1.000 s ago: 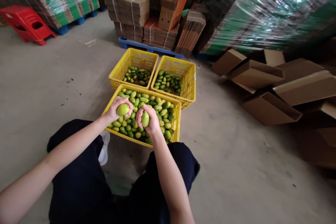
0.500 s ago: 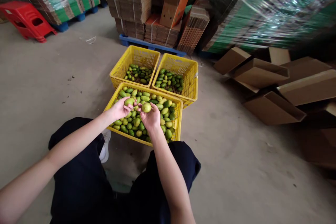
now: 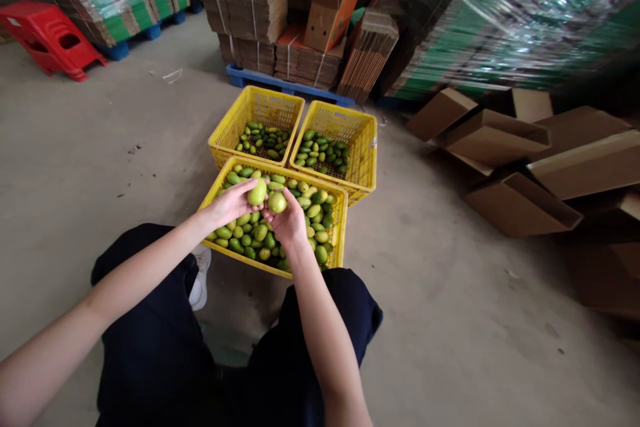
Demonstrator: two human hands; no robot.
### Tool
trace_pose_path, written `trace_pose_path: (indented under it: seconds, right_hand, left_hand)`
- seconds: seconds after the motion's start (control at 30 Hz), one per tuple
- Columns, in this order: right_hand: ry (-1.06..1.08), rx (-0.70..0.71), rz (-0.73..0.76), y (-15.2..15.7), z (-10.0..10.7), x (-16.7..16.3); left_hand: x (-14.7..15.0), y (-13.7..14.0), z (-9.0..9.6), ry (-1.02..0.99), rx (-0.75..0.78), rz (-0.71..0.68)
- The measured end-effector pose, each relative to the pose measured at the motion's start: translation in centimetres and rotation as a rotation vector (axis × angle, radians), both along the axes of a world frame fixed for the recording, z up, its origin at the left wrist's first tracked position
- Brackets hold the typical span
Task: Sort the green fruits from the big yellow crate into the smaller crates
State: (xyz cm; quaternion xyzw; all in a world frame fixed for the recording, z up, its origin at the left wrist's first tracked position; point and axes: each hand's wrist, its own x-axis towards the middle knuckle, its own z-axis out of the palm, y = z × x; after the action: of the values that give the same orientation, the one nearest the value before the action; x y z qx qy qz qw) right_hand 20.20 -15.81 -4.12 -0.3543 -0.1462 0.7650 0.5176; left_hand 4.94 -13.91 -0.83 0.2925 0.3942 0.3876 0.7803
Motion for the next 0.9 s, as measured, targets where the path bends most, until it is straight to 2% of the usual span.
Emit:
trace_pose_path:
  seconds: [0.07, 0.13, 0.2, 0.3, 0.4, 0.53, 0.7, 0.77, 0.83, 0.9]
  right_hand:
    - [-0.071, 0.119, -0.052, -0.1, 0.4, 0.1]
    - [-0.172, 0.215, -0.079, -0.1, 0.5, 0.0]
    - [-0.251, 0.234, -0.065, -0.1, 0.1, -0.3]
    - [-0.242, 0.182, -0.024, -0.3, -0.5, -1.3]
    - [-0.187, 0.167, -0.016, -0.6, -0.6, -1.9]
    - [-0.097, 0.153, 0.007, -0.9, -0.2, -1.8]
    - [0.065, 0.173, 0.057, -0.9, 0.2, -1.1]
    - [0.1, 0.174, 0.078, -0.9, 0.4, -0.9]
    - [0.095, 0.175, 0.099, -0.9, 0.5, -0.8]
    - [0.063, 0.18, 0.106, -0.9, 0.6, -0.8]
  left_hand:
    - [-0.3, 0.0, -0.2, 0.104, 0.252, -0.017]
    - [-0.5, -0.1, -0.6, 0.288, 0.486, -0.003]
    - [-0.4, -0.2, -1.4, 0.49, 0.665, 0.036]
    - [0.2, -0.6, -2.5, 0.663, 0.834, 0.072]
    - [1.0, -1.3, -2.9, 0.679, 0.943, 0.053]
    - [1.2, -2.2, -2.2, 0.645, 0.983, 0.018]
    - [0.2, -1.2, -1.7, 0.785, 0.884, 0.156]
    - [-0.3, -0.4, -2.1, 0.811, 0.821, 0.076]
    - [-0.7, 0.3, -2.8, 0.765, 0.735, -0.048]
    - [-0.9, 0.7, -3.3, 0.707, 0.684, -0.097]
